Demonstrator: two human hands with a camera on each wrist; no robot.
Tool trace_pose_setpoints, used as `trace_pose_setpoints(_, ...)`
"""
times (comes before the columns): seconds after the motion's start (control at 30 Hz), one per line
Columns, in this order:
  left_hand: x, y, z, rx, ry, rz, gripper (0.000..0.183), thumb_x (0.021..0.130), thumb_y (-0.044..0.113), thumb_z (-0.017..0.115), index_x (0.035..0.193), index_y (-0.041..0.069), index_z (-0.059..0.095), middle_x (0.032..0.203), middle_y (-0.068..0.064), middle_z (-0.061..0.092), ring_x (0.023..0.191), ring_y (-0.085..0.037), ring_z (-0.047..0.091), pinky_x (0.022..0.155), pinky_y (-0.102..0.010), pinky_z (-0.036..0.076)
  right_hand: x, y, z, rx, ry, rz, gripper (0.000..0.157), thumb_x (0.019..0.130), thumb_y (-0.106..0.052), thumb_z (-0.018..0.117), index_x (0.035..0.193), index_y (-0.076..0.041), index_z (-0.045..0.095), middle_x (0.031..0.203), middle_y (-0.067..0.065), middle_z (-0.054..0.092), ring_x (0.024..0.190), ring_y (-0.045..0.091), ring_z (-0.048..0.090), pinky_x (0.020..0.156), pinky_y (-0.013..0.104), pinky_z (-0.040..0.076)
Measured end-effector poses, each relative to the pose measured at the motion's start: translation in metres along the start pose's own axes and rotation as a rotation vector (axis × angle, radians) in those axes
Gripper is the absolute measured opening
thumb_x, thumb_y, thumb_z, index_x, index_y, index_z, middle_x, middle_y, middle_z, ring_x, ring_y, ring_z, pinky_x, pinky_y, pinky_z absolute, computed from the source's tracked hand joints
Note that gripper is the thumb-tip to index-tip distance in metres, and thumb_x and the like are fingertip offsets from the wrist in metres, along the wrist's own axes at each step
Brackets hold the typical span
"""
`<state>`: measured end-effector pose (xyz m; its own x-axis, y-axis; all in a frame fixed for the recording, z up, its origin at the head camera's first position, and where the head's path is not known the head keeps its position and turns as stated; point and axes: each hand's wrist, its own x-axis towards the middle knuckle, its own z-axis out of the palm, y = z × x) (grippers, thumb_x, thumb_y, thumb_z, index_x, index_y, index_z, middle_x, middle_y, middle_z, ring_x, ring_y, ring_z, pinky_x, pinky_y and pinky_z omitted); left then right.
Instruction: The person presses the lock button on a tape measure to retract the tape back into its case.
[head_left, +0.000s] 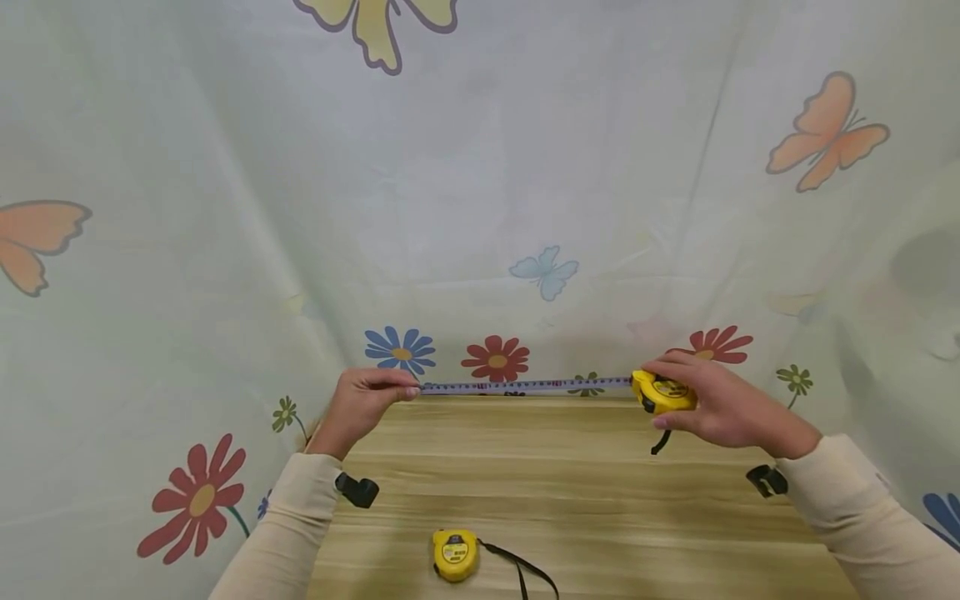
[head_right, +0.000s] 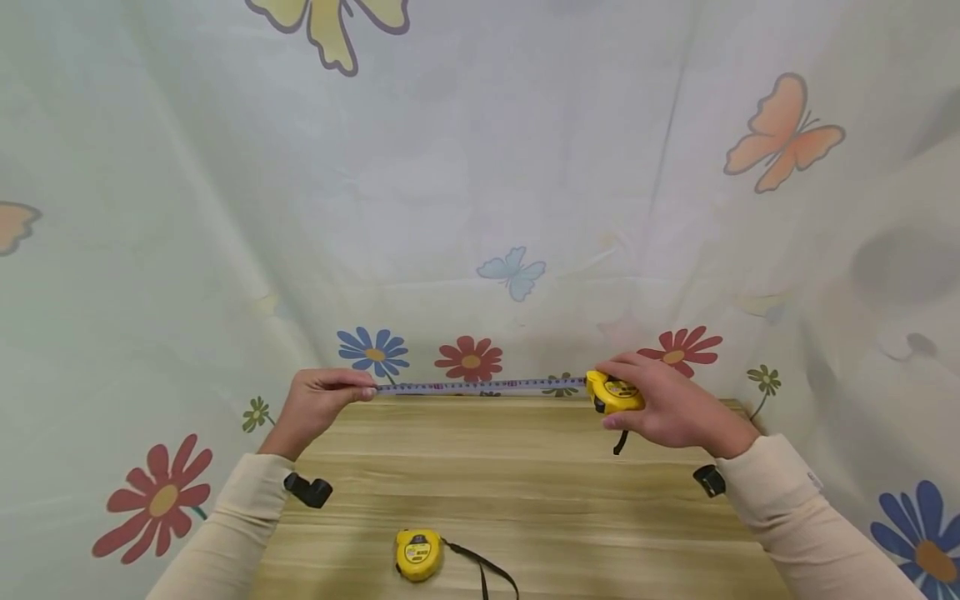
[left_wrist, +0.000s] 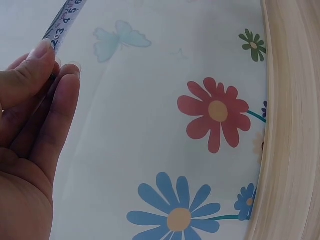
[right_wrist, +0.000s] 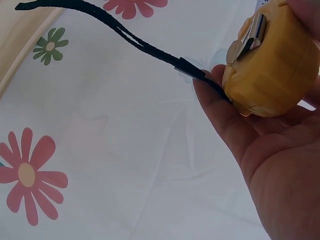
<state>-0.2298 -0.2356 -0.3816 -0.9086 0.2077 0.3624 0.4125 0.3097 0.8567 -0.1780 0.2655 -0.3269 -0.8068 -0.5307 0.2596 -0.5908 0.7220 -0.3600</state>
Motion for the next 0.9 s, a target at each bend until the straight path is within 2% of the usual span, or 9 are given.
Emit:
trace_pose_setpoints(0.07,0.001,-0.001,0.0,0.0,0.003,0.008,0.015,0.092,0.01,0.08,0.102,-0.001,0.081,0.098,-0.002,0.081,0.09,-0.009,0.075,0.081,-0.027,0.063,0.002,0.0,0.001,-0.005,0.004,0.0,0.06,0.088,-0.024,0.086,0.141,-0.009,0.063,0.128,0.005,0.064,0.099,0.013,0.057,0.08,0.025,0.057)
trace_pose_setpoints(0.27,0.006,-0.003,0.001,0.004,-0.018,0.042,0.017,0.092,0.01,0.079,0.102,-0.003,0.081,0.103,-0.017,0.079,0.089,-0.009,0.075,0.081,-0.03,0.064,0.007,-0.002,0.003,0.003,0.0,0.003,0.059,0.088,-0.023,0.085,0.141,-0.008,0.062,0.131,0.007,0.063,0.101,0.014,0.058,0.081,0.025,0.058)
trace_pose_setpoints(0.43,0.01,-0.005,-0.001,0.003,-0.013,0.045,0.016,0.091,0.01,0.08,0.101,-0.003,0.081,0.103,-0.02,0.079,0.088,-0.009,0.075,0.082,-0.035,0.065,0.01,-0.004,0.004,-0.011,0.016,0.003,0.059,0.087,-0.021,0.086,0.14,-0.009,0.063,0.13,0.006,0.064,0.1,0.013,0.058,0.081,0.025,0.058)
trace_pose_setpoints(0.67,0.012,-0.005,-0.002,0.013,-0.023,0.034,0.014,0.093,0.012,0.079,0.101,0.001,0.082,0.101,-0.011,0.08,0.09,-0.009,0.075,0.082,-0.032,0.064,0.015,-0.007,0.004,0.002,-0.007,0.021,0.06,0.088,-0.022,0.085,0.141,-0.008,0.062,0.131,0.007,0.063,0.101,0.015,0.058,0.082,0.025,0.058)
trace_pose_setpoints(0.9,0.014,-0.005,0.0,0.013,-0.011,0.026,0.015,0.092,0.012,0.08,0.101,-0.001,0.081,0.099,0.0,0.08,0.091,-0.01,0.075,0.084,-0.04,0.065,0.017,-0.007,0.005,-0.013,0.0,0.02,0.059,0.088,-0.023,0.086,0.14,-0.008,0.063,0.129,0.006,0.064,0.099,0.014,0.058,0.081,0.025,0.058)
